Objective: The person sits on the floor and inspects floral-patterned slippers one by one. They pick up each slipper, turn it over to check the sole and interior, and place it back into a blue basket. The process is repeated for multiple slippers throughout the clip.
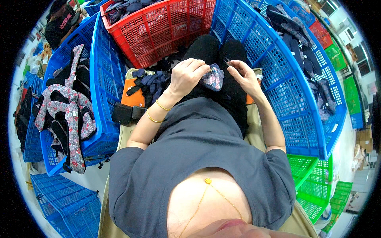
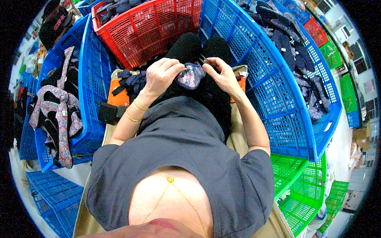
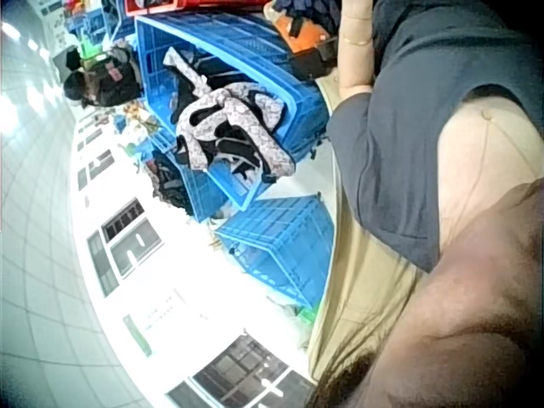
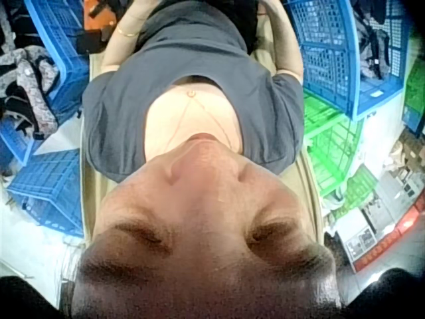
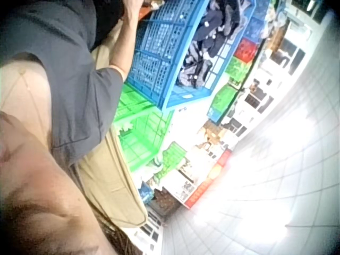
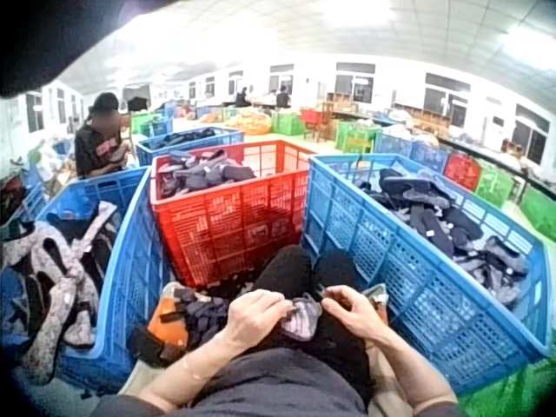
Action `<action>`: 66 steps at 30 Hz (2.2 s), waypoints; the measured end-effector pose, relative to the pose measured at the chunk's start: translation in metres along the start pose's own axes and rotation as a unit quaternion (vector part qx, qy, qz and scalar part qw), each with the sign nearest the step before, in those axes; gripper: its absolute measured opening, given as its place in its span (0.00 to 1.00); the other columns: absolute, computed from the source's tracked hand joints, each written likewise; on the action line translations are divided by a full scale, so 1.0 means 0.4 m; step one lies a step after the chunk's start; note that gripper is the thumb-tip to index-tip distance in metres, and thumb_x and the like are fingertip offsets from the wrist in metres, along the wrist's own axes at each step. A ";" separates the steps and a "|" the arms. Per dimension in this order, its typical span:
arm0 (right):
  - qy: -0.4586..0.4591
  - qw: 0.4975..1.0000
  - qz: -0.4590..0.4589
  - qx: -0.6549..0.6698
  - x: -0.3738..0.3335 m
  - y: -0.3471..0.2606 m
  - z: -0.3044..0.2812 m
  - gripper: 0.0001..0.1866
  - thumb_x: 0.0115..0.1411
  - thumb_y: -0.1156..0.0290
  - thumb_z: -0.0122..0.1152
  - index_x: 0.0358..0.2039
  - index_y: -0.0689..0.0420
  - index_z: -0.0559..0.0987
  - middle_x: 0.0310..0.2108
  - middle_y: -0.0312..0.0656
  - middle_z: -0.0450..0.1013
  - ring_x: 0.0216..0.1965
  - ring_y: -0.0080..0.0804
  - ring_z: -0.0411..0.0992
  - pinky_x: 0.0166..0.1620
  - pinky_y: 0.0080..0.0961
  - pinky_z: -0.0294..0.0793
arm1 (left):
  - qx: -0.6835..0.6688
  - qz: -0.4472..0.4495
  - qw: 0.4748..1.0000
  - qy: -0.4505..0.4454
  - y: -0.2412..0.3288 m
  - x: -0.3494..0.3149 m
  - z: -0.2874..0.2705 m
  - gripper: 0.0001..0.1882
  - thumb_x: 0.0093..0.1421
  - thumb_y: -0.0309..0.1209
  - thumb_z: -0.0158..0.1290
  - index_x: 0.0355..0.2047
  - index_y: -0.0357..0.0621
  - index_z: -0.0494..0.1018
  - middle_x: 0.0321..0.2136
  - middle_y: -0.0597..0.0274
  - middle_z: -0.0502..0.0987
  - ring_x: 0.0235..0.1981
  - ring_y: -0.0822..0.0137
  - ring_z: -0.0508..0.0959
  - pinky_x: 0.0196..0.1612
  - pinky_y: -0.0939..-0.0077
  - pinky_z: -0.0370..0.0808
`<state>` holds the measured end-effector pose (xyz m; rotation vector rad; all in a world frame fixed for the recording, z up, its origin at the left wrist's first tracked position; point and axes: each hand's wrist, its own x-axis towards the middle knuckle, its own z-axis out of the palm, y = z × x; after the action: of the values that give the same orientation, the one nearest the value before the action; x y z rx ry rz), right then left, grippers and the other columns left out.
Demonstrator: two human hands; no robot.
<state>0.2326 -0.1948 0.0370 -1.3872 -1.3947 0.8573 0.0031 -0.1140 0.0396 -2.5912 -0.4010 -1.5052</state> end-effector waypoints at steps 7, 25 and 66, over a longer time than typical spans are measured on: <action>-0.074 0.994 -0.068 0.034 0.010 -0.034 0.037 0.25 0.55 0.68 0.69 0.51 0.59 0.72 0.44 0.35 0.72 0.36 0.17 0.70 0.40 0.17 0.72 | -0.212 -0.222 0.939 -0.154 -0.018 -0.005 0.004 0.09 0.57 0.32 0.59 0.31 0.40 0.73 0.23 0.64 0.73 0.23 0.71 0.72 0.27 0.77 0.70; -0.059 0.993 -0.013 0.104 0.037 0.006 0.023 0.11 0.58 0.67 0.64 0.39 0.57 0.76 0.33 0.29 0.72 0.34 0.14 0.67 0.40 0.15 0.67 | -0.580 -0.368 0.676 -0.266 -0.079 -0.009 0.065 0.10 0.63 0.34 0.53 0.39 0.40 0.73 0.30 0.72 0.73 0.30 0.81 0.70 0.35 0.86 0.68; -0.433 0.661 -0.083 -0.607 0.248 -0.287 0.196 0.22 0.55 0.55 0.61 0.18 0.65 0.78 0.17 0.49 0.72 0.21 0.39 0.73 0.29 0.35 0.72 | -0.660 -0.450 0.541 -0.263 -0.189 -0.020 0.114 0.09 0.60 0.26 0.54 0.39 0.35 0.78 0.27 0.70 0.77 0.22 0.82 0.71 0.26 0.89 0.72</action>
<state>0.1325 -0.0985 0.1365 -1.7524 -3.1730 0.3457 0.0156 -0.0323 0.0075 -4.6539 -1.1725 -1.2804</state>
